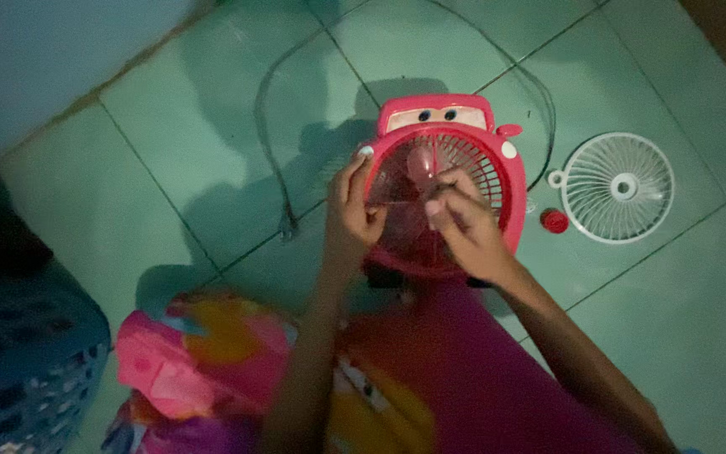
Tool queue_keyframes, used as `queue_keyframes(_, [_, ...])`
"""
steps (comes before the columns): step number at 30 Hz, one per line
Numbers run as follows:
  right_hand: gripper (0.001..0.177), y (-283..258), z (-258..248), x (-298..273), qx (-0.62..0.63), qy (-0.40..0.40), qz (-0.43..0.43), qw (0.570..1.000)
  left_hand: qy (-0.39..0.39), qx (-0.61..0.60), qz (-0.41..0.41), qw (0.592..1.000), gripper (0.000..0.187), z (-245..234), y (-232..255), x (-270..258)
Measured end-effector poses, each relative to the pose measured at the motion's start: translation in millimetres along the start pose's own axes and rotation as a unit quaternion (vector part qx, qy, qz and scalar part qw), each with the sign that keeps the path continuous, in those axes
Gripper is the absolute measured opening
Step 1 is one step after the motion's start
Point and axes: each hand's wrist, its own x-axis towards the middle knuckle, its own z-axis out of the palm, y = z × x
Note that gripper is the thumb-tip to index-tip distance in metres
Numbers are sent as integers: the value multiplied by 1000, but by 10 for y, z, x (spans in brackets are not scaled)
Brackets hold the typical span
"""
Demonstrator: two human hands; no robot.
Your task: The person uses a screwdriver to tighten the central screw on a pink car-shaped electric fan. They then place the white front grille over the fan blades and secure it by tightening the central screw again.
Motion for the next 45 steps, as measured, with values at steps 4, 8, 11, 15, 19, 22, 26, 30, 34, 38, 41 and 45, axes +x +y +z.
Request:
queue_keyframes(4, [20, 0, -59, -85, 67, 11, 78, 995, -20, -28, -75, 997, 72, -75, 43, -3])
queue_keyframes(8, [26, 56, -68, -270, 19, 22, 57, 998, -4, -21, -66, 998, 54, -76, 32, -17])
queue_keyframes(11, [26, 124, -9, -397, 28, 11, 74, 997, -15, -107, -99, 989, 42, -118, -50, -117])
queue_keyframes(15, [28, 179, 81, -490, 29, 14, 11, 999, -18, -146, -120, 982, 45, -164, -250, -293])
queue_keyframes(19, [27, 188, 135, -500, 70, 5, 124, 990, -60, -80, -242, 965, 45, -315, -413, -636])
queue_keyframes(22, [27, 181, 159, -498, 57, -5, 110, 992, -165, -4, -311, 936, 48, -450, -470, -951])
queue_keyframes(26, [30, 190, 201, -484, 77, -9, 110, 991, -357, 58, -204, 910, 55, -303, -472, -1181])
queue_keyframes(30, [31, 236, 173, -512, 107, 2, 107, 988, -227, -12, -149, 962, 83, 230, -365, -1359])
queue_keyframes(34, [30, 273, 121, -487, 89, 23, 95, 991, -318, 15, -245, 916, 26, 396, -524, -1435])
queue_keyframes(38, [27, 309, -21, -528, 122, 43, 138, 982, -272, -72, -270, 921, 30, 376, -659, -1507])
queue_keyframes(41, [27, 323, -82, -510, 114, 58, 124, 984, -292, -36, -288, 911, 27, 414, -634, -1574])
queue_keyframes(45, [30, 275, -90, -480, 91, 74, 150, 982, -265, 53, -249, 930, 27, 269, -610, -1490])
